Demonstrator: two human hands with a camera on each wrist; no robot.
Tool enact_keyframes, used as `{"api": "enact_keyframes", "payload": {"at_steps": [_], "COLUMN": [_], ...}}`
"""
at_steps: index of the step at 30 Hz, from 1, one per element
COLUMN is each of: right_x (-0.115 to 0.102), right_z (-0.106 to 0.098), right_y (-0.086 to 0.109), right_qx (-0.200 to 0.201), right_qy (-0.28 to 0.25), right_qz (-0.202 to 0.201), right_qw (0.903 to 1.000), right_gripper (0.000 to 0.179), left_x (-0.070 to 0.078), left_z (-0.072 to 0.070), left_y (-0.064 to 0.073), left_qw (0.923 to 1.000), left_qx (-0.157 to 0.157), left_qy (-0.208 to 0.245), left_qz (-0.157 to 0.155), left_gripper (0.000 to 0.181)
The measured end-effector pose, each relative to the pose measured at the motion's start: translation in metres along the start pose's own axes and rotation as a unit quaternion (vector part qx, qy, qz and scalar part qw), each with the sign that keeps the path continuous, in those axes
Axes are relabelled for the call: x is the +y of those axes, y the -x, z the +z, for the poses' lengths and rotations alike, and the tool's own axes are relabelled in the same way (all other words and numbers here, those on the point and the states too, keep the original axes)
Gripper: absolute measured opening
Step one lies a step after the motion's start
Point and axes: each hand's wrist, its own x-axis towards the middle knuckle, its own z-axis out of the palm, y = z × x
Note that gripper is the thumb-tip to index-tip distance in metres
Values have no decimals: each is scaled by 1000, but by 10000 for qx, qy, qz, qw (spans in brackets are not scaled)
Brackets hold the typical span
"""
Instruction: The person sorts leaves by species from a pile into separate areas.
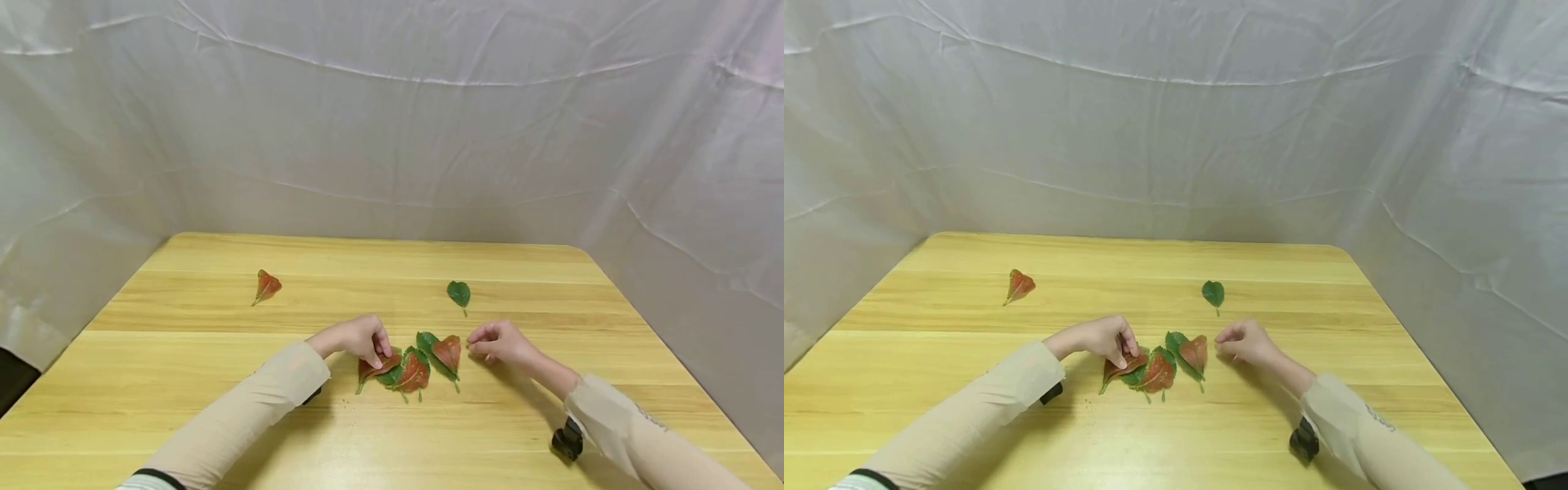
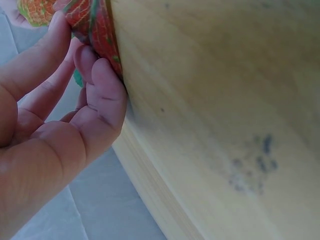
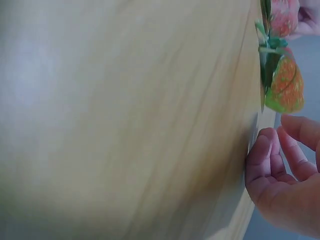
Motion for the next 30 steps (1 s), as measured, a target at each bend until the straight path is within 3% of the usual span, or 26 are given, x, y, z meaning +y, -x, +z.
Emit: {"api": "enact_keyframes", "payload": {"at_steps": [16,24,30], "right_x": [-4,-6,-4], "right_z": [9,13,19], "right_y": [13,18,18], "right_qx": [-605,-911,-952], "right_qy": [-293,-97,22], "right_qz": [-198,-411,-809], "right_qw": [9975,9949,9922], "right_gripper": [14,17,14], "left_x": [-1,0,1], "left_z": [-2,-2,-2], "left_y": [-4,-3,-3], "left_qw": [9998,9996,9994], "left_qx": [-27,-37,-104], "left_qy": [23,95,90], "left_qz": [-189,-262,-325], "left_gripper": [16,16,15]}}
